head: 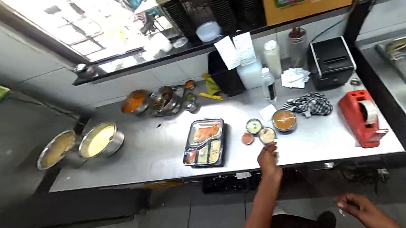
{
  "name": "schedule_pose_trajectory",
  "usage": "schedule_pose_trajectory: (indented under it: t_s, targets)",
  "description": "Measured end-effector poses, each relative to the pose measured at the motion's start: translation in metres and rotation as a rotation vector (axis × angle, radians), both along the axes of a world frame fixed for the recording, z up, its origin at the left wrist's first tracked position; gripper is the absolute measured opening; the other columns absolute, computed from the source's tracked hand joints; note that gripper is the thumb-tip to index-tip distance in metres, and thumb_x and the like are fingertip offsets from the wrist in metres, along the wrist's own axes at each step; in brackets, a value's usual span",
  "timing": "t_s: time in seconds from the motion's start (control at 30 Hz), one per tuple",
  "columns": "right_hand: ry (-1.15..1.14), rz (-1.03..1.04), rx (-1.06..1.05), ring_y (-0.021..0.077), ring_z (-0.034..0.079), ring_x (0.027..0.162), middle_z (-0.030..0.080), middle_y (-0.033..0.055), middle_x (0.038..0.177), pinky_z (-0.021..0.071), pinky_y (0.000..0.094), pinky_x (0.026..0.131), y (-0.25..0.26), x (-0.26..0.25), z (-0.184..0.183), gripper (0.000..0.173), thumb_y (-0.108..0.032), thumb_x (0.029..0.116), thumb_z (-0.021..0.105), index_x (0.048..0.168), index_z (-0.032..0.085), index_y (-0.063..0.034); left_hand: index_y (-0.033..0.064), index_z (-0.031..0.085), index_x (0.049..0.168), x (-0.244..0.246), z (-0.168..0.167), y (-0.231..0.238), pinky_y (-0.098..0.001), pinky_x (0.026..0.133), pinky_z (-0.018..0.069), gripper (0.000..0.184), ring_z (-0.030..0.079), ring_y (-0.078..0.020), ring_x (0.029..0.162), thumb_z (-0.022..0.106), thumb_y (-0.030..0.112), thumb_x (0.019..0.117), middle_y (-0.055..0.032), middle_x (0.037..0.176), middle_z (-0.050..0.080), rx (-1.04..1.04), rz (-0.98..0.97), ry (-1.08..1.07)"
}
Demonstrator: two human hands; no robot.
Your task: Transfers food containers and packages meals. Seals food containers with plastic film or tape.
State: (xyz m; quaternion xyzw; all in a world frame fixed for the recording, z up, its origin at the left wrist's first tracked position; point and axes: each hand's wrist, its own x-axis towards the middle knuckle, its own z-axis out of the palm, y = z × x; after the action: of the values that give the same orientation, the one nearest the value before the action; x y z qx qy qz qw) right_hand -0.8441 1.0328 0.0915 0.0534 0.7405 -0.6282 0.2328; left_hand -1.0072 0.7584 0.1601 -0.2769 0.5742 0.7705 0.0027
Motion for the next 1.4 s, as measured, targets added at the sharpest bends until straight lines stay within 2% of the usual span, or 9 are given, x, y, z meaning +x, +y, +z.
schedule_pose_trajectory:
  t_s: [0.07, 0.27, 0.43, 0.7, 0.77, 0.9, 1.03, 1.23, 1.4]
  targets:
    - [0.087, 0.165, 0.050, 0.0187, 0.069, 0.099, 0.073, 0.0072, 0.108, 0.0577, 0.0405, 0.091, -0.051, -0.079, 0.026, 0.030, -0.033, 0.0976, 0.068, 0.110, 0.072, -0.0063, 0.0046, 0.064, 0.123, -0.017, 0.019, -0.075, -0.0457, 0.097, 0.0517, 0.029, 0.062, -0.0225, 0.114, 0.065, 0.018, 0.0983, -0.0094, 0.128, 0.066, -0.049, 0.121, 0.121]
    - [0.260, 0.459, 0.272, 0.0248, 0.068, 0.084, 0.070, 0.0138, 0.094, 0.0572, 0.0488, 0.080, -0.249, -0.275, 0.092, 0.030, -0.032, 0.1015, 0.063, 0.107, 0.070, -0.0034, 0.0034, 0.067, 0.120, -0.114, 0.026, -0.289, -0.0469, 0.089, 0.0553, 0.036, 0.065, -0.0239, 0.101, 0.071, 0.031, 0.0974, -0.0136, 0.116, 0.068, -0.400, 0.338, 0.283]
    - [0.238, 0.529, 0.498, 0.0335, 0.065, 0.082, 0.066, 0.0184, 0.087, 0.0517, 0.0576, 0.075, -0.362, -0.358, 0.104, 0.030, -0.028, 0.1004, 0.064, 0.096, 0.070, 0.0003, -0.0027, 0.071, 0.109, -0.185, -0.009, -0.399, -0.0444, 0.085, 0.0524, 0.024, 0.063, -0.0235, 0.091, 0.074, 0.017, 0.0944, -0.0164, 0.104, 0.070, -0.399, 0.420, 0.065]
    - [0.036, 0.615, 0.910, 0.0388, 0.069, 0.094, 0.071, 0.0183, 0.095, 0.0523, 0.0650, 0.075, -0.407, -0.398, 0.057, 0.034, -0.039, 0.0910, 0.068, 0.094, 0.071, -0.0061, 0.0088, 0.076, 0.090, -0.195, -0.090, -0.440, -0.0667, 0.077, 0.0535, 0.019, 0.068, -0.0396, 0.091, 0.077, 0.027, 0.0863, -0.0186, 0.097, 0.072, -0.900, 0.089, -0.173]
    - [0.025, 0.606, 0.956, 0.0396, 0.069, 0.095, 0.071, 0.0188, 0.097, 0.0528, 0.0655, 0.075, -0.415, -0.397, 0.059, 0.035, -0.041, 0.0897, 0.070, 0.096, 0.072, -0.0065, 0.0098, 0.075, 0.089, -0.193, -0.082, -0.435, -0.0692, 0.081, 0.0518, 0.021, 0.063, -0.0457, 0.103, 0.077, 0.030, 0.0878, -0.0238, 0.111, 0.066, -1.037, -0.066, -0.189]
    - [0.107, 0.501, 0.977, 0.0383, 0.070, 0.097, 0.073, 0.0166, 0.099, 0.0541, 0.0638, 0.076, -0.422, -0.395, 0.059, 0.025, -0.033, 0.0926, 0.067, 0.100, 0.073, -0.0099, 0.0078, 0.072, 0.090, -0.194, -0.060, -0.449, -0.0668, 0.072, 0.0530, 0.020, 0.066, -0.0429, 0.088, 0.082, 0.024, 0.0830, -0.0208, 0.093, 0.068, -1.043, -0.236, -0.186]
    - [0.189, 0.314, 0.942, 0.0427, 0.069, 0.093, 0.070, 0.0208, 0.096, 0.0545, 0.0629, 0.073, -0.417, -0.372, 0.061, 0.048, -0.042, 0.0864, 0.079, 0.114, 0.064, -0.0052, 0.0081, 0.071, 0.104, -0.190, -0.049, -0.462, -0.0581, 0.071, 0.0570, 0.010, 0.069, -0.0312, 0.076, 0.067, 0.015, 0.0977, -0.0129, 0.089, 0.072, -0.924, -0.261, 0.038]
    - [-0.013, 0.042, 0.262, 0.0249, 0.068, 0.069, 0.069, 0.0134, 0.090, 0.0581, 0.0436, 0.062, -0.415, -0.343, 0.052, 0.033, -0.037, 0.1069, 0.054, 0.114, 0.064, -0.0067, 0.0100, 0.074, 0.109, -0.189, -0.071, -0.440, -0.0599, 0.077, 0.0562, 0.031, 0.071, -0.0282, 0.083, 0.066, 0.038, 0.0998, -0.0106, 0.093, 0.075, -0.774, -0.167, -0.070]
    - [-0.224, -0.155, 0.077, 0.0196, 0.061, 0.064, 0.065, 0.0124, 0.084, 0.0542, 0.0379, 0.059, -0.440, -0.357, 0.043, 0.021, -0.019, 0.0935, 0.074, 0.103, 0.066, -0.0016, 0.0093, 0.075, 0.101, -0.184, -0.084, -0.427, -0.0545, 0.070, 0.0556, 0.028, 0.068, -0.0241, 0.074, 0.071, 0.037, 0.0971, -0.0087, 0.084, 0.073, -0.646, -0.028, -0.090]
